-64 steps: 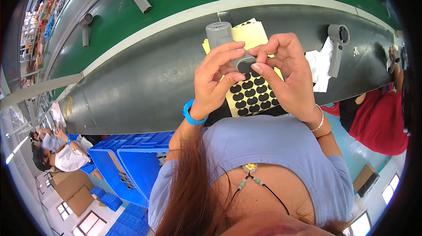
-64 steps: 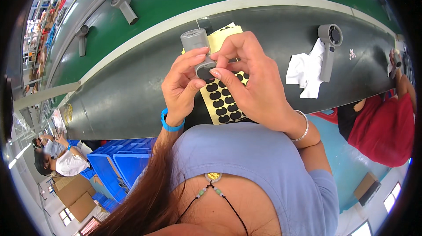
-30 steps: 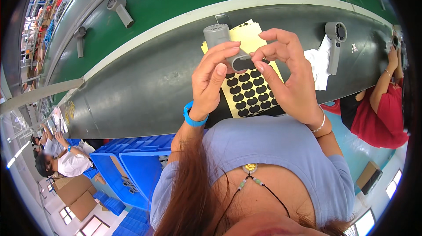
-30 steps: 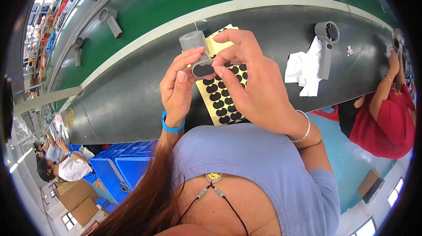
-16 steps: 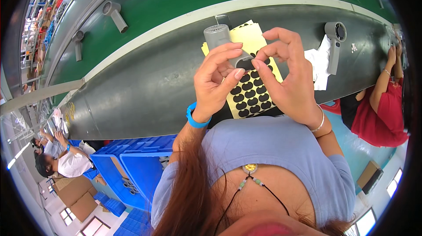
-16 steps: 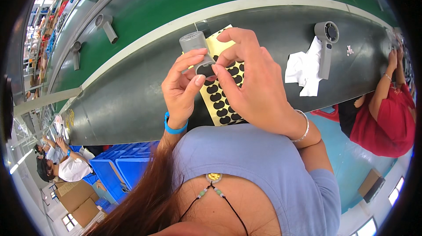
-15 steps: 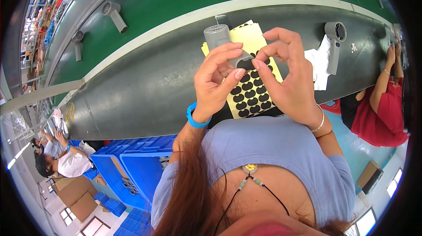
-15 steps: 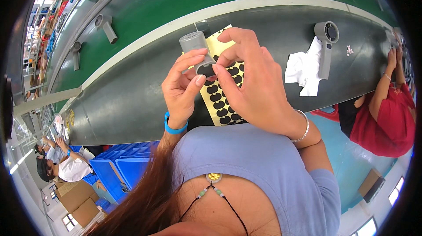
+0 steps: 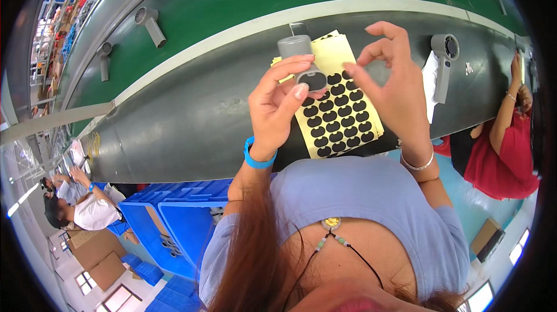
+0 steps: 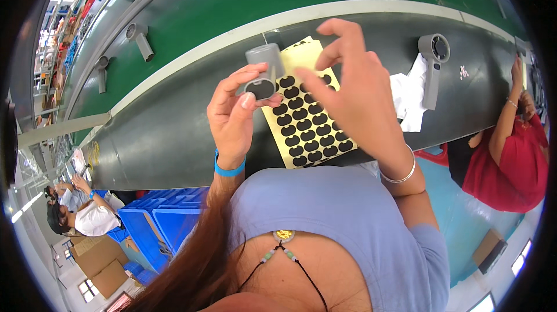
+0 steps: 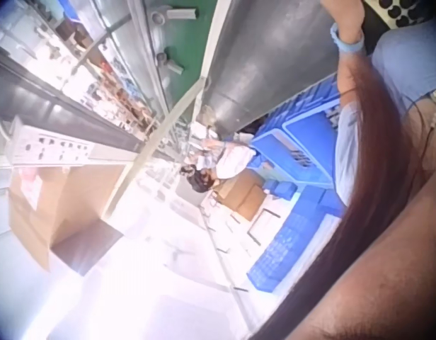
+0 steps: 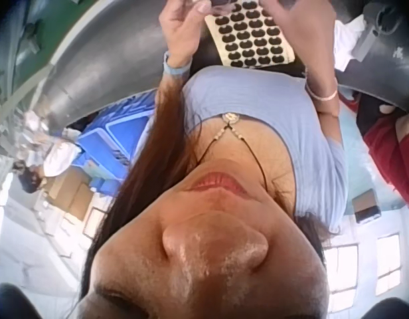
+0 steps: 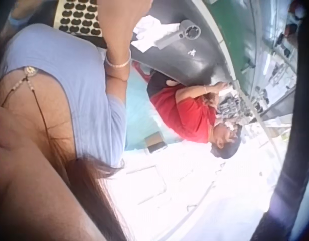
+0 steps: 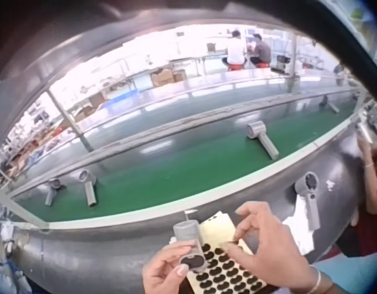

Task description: The person picks up plastic components from a conveyor belt, peels adhesive pads from a sticker sheet by hand, adheres them to the ends of the components, and places the components onto the conveyor belt.

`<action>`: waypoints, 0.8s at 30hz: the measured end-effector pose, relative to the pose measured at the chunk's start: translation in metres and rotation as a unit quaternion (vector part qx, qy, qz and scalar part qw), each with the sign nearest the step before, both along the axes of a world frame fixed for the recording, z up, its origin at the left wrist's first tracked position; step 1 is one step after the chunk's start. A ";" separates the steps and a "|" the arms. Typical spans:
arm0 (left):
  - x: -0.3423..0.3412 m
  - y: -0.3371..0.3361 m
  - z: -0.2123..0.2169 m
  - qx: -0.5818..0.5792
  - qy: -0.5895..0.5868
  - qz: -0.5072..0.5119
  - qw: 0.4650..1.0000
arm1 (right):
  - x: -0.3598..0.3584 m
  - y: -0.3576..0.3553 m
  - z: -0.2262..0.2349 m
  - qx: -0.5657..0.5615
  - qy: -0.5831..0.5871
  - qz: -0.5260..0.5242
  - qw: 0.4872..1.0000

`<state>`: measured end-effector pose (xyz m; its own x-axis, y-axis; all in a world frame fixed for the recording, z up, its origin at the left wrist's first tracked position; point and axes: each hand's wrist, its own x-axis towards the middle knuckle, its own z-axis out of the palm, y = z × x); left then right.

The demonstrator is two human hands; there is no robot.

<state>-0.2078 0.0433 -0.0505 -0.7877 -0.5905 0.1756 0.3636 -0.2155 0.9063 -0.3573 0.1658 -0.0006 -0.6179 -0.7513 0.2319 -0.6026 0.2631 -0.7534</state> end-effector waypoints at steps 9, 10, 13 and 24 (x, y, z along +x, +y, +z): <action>-0.019 -0.012 0.001 0.044 -0.023 -0.017 0.999 | -0.022 0.016 -0.046 0.039 -0.145 0.028 0.988; -0.025 -0.017 0.001 0.018 -0.017 -0.009 1.000 | -0.023 0.017 -0.049 0.050 -0.158 0.029 0.986; -0.050 -0.040 -0.004 -0.079 0.000 0.029 0.996 | -0.026 0.018 -0.067 0.048 -0.151 0.027 0.987; -0.133 -0.176 -0.094 -0.528 -0.172 0.137 0.820 | -0.033 0.027 -0.107 0.084 -0.014 -0.006 0.996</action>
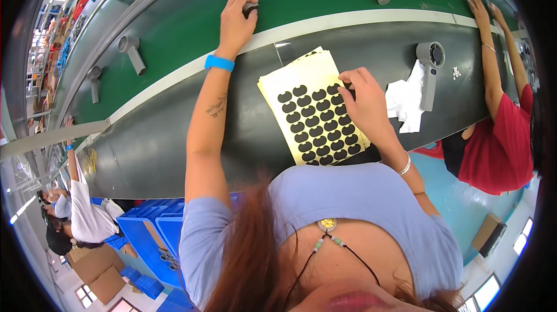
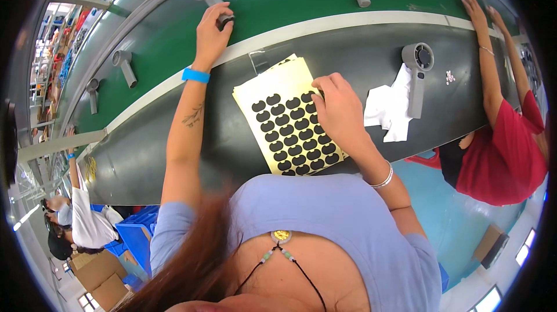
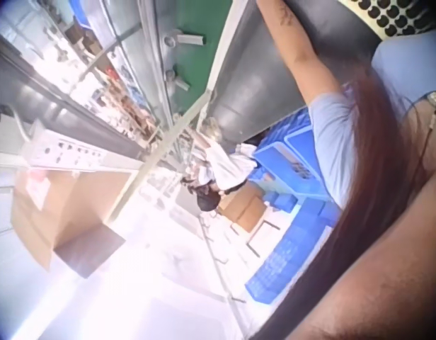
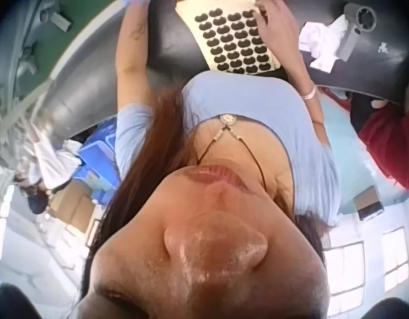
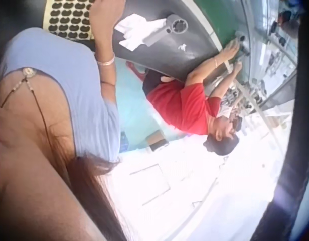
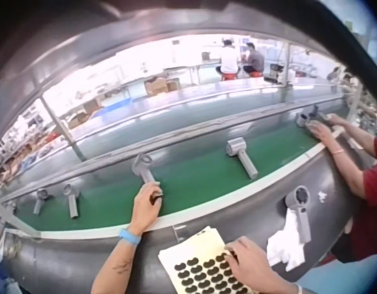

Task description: The person picks up plastic components from a conveyor belt, peels adhesive pads from a sticker sheet by hand, adheres them to the ends of the components, and places the components onto the conveyor belt.

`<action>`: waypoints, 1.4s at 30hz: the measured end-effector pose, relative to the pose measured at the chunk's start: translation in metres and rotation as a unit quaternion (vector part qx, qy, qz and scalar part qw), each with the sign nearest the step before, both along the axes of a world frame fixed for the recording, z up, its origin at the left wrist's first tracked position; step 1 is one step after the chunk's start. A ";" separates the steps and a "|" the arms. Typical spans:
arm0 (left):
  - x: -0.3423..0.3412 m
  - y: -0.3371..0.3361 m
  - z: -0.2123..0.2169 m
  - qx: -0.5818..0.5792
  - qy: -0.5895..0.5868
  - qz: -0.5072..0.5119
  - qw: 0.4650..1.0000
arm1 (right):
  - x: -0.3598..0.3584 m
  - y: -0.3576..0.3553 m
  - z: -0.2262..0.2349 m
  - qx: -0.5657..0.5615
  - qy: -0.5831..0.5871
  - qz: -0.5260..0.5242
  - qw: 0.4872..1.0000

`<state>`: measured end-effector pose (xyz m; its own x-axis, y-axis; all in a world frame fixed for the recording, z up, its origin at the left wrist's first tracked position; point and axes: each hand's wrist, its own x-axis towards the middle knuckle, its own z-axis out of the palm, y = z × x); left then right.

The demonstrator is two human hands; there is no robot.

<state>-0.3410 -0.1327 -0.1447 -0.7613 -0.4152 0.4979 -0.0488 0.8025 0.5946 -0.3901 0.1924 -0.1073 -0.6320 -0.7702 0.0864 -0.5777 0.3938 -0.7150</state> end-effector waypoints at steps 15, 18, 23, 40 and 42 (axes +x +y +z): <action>-0.141 0.115 0.030 -0.118 -0.045 -0.224 0.966 | -0.008 -0.001 -0.019 -0.093 0.041 0.064 0.993; -0.173 0.117 0.019 -0.160 -0.105 -0.277 0.942 | -0.006 -0.001 -0.018 -0.098 0.032 0.094 0.990; -0.163 0.102 0.027 -0.151 -0.087 -0.293 0.940 | -0.014 0.005 -0.012 -0.135 -0.268 0.053 0.952; 0.087 0.158 0.072 0.404 0.118 -0.021 0.907 | -0.004 0.004 0.049 -0.258 -0.340 0.018 0.904; 0.088 0.164 0.071 0.403 0.097 -0.030 0.910 | -0.004 0.010 0.043 -0.224 -0.356 0.010 0.907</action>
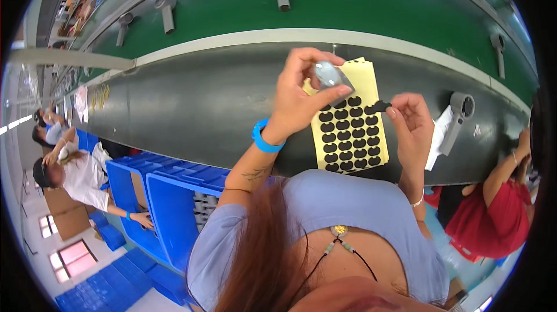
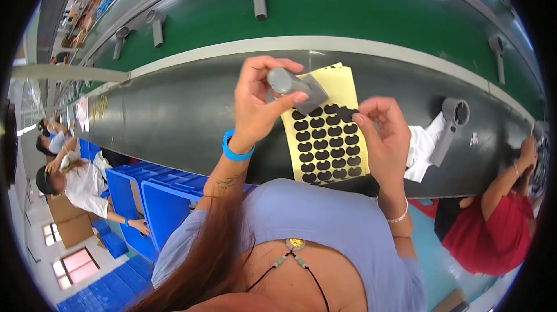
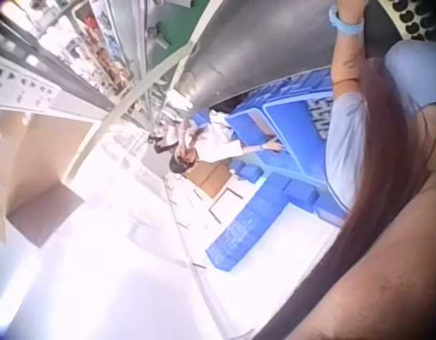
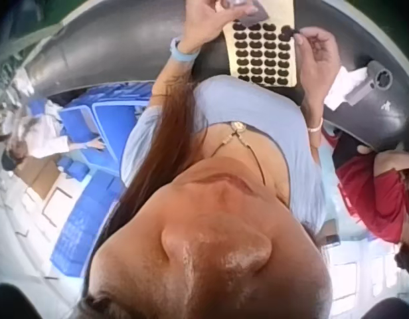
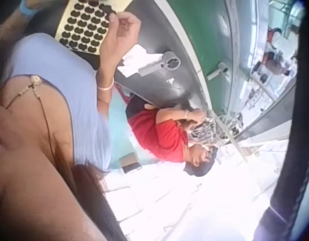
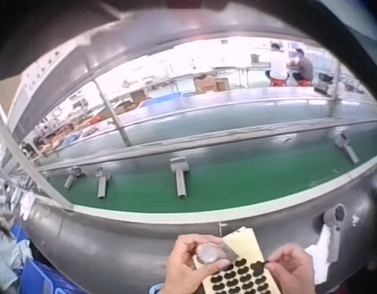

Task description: The person picks up plastic components from a conveyor belt, peels adhesive pads from a sticker sheet by hand, adheres them to the ends of the components, and places the components onto the conveyor belt.

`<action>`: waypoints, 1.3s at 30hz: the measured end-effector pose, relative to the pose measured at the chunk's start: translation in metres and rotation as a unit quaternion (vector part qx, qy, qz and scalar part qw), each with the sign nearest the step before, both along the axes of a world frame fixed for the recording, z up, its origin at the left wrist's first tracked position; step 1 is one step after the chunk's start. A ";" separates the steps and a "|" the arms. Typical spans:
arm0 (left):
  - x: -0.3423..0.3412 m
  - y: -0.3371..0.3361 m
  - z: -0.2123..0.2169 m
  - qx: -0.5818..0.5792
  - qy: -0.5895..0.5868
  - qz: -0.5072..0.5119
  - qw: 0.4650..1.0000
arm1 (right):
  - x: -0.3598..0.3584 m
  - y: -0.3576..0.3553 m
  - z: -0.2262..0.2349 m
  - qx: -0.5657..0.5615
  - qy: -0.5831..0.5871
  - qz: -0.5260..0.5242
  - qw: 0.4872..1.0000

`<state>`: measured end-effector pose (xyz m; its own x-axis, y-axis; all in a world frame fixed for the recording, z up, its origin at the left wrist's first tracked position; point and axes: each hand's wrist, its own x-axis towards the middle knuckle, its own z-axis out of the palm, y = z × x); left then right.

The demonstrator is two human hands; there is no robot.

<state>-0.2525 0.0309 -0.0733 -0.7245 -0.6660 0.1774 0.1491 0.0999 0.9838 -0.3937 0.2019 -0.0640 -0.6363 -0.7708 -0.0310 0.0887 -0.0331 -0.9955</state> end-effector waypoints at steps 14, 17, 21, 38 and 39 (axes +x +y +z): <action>-0.005 0.020 -0.002 -0.104 -0.004 -0.134 0.985 | 0.002 0.002 0.027 -0.036 0.045 0.025 0.998; -0.011 0.033 -0.007 -0.017 0.035 -0.121 0.992 | 0.005 0.001 0.035 -0.043 0.048 0.023 0.998; -0.018 0.036 -0.005 -0.019 0.056 -0.117 0.991 | 0.004 -0.001 0.034 -0.041 0.060 0.039 0.997; -0.019 0.041 -0.008 -0.046 0.046 -0.129 0.990 | 0.005 -0.003 0.031 -0.049 0.017 0.013 0.999; -0.019 0.042 -0.008 -0.046 0.046 -0.129 0.990 | 0.005 -0.002 0.031 -0.049 0.018 0.013 0.999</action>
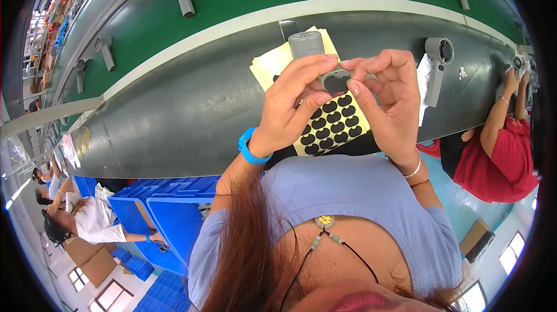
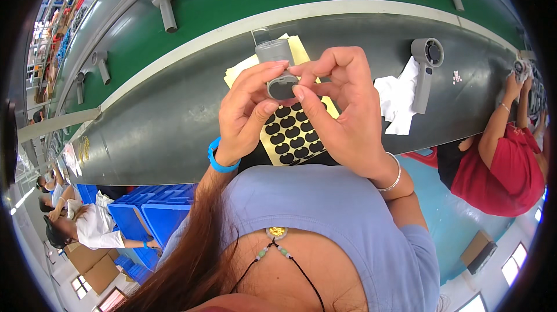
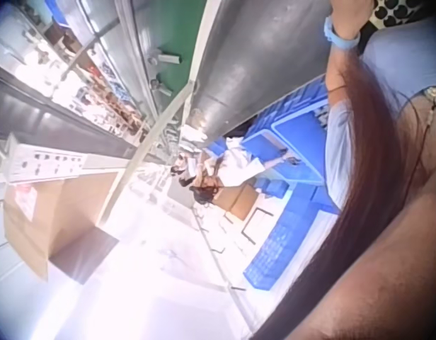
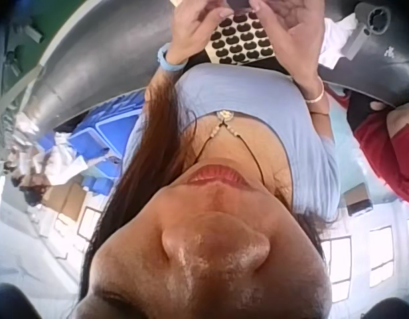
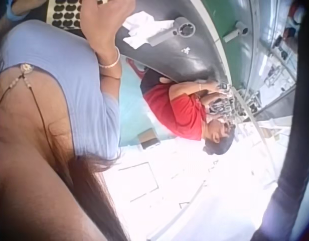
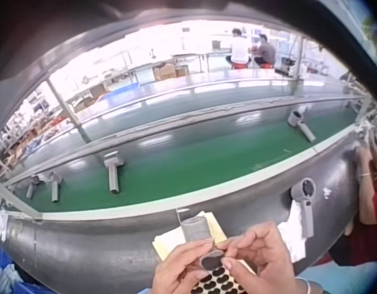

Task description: The person picks up plastic components from a conveyor belt, peels adhesive pads from a sticker sheet by hand, adheres them to the ends of the components, and places the components onto the conveyor belt.

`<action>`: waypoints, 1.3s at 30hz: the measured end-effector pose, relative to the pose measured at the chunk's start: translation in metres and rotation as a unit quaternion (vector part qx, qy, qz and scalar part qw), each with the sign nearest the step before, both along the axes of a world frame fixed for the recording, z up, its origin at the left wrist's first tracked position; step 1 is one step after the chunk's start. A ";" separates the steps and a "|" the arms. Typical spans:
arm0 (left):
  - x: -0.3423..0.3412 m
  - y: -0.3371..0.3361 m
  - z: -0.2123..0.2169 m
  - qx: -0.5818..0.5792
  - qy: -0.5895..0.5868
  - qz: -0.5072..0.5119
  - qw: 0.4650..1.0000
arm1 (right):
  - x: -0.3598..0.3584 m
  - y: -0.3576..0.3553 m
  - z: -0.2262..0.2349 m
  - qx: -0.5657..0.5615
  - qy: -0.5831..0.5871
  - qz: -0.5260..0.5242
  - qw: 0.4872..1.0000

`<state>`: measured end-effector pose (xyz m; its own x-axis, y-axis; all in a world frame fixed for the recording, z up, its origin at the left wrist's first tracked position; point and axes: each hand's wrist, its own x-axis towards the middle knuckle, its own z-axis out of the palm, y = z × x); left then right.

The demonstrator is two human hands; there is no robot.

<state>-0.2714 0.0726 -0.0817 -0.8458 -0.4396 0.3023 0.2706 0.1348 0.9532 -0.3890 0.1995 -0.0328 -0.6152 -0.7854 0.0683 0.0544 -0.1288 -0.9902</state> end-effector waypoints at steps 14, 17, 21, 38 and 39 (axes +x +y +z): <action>-0.001 0.001 -0.001 0.002 0.005 0.005 1.000 | 0.000 0.001 0.000 0.009 0.014 -0.005 1.000; -0.002 0.001 0.000 -0.009 0.006 0.001 1.000 | -0.002 0.002 -0.001 0.013 0.018 -0.005 1.000; -0.003 0.001 -0.001 -0.004 0.008 0.002 1.000 | -0.003 0.001 0.000 0.019 0.023 -0.004 1.000; -0.007 0.006 0.001 0.056 0.021 -0.009 0.998 | -0.003 0.003 0.004 0.065 0.097 -0.016 0.993; -0.008 0.006 0.001 0.056 0.021 -0.010 0.998 | -0.005 0.004 0.003 0.080 0.138 -0.012 0.987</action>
<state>-0.2796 0.0788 -0.0806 -0.8427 -0.4555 0.2871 0.3117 0.0222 0.9499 -0.3937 0.2034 -0.0293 -0.6087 -0.7854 0.1128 -0.2215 0.0317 -0.9747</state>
